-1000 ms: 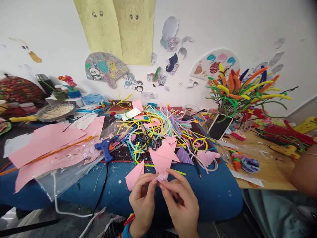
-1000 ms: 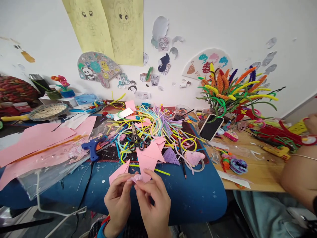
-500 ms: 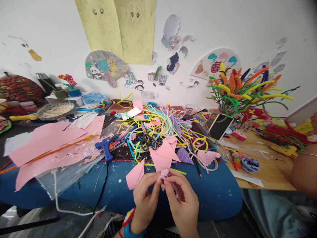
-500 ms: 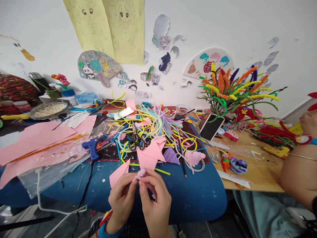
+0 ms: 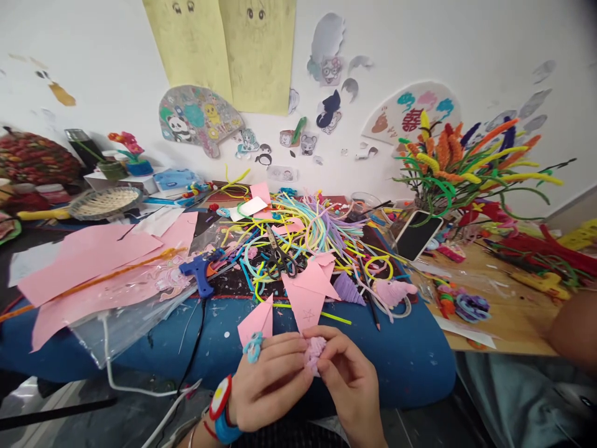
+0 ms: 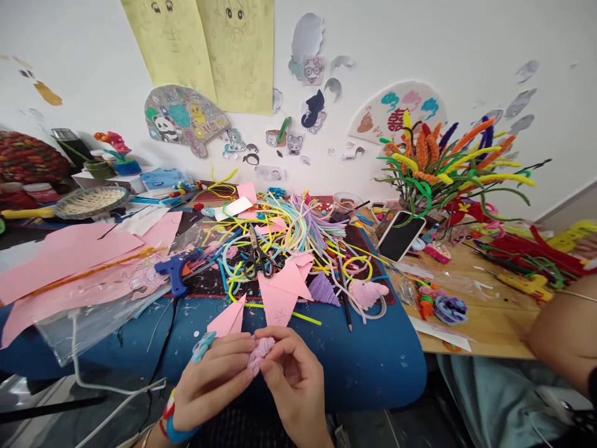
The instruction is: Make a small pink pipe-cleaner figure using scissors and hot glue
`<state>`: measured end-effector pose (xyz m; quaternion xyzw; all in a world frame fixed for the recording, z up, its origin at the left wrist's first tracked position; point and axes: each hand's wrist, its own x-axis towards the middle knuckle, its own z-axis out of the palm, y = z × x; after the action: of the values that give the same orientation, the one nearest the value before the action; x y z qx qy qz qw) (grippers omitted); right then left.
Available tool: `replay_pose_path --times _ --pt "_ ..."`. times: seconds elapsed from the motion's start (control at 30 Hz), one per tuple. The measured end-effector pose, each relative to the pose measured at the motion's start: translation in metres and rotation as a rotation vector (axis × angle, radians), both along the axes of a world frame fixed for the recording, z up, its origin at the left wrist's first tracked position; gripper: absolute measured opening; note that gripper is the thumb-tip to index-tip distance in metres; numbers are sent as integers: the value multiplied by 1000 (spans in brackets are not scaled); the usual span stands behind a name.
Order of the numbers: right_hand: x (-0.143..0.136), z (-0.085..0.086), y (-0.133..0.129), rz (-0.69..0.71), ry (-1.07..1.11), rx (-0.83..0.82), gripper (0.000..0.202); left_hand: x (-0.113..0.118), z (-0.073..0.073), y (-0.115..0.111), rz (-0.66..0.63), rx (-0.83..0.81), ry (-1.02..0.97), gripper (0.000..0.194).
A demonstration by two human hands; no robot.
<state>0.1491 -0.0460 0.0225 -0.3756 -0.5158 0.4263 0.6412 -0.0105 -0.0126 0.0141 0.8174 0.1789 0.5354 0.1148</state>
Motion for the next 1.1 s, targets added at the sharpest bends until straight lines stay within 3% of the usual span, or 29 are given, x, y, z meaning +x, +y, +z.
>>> replay_pose_path --times 0.13,0.23,0.4,0.53,0.73,0.97,1.1 --pt "-4 -7 -4 13 98 1 20 -6 7 0 -5 237 130 32" --pt "-7 -12 -6 23 160 -24 23 -9 9 -1 63 313 219 26" --pt "-9 -10 -7 16 181 -45 26 -11 12 1 11 458 266 17" --pt "-8 -7 -7 -9 124 -57 25 -10 7 6 10 414 202 17" --pt "-5 -5 -9 -120 -40 -6 20 1 0 8 54 80 58 27" --pt "-8 -5 -10 -269 -220 106 15 8 -5 12 144 127 34 14" --pt "-4 -7 -9 -236 -302 126 21 14 -10 13 188 -28 -11 9"
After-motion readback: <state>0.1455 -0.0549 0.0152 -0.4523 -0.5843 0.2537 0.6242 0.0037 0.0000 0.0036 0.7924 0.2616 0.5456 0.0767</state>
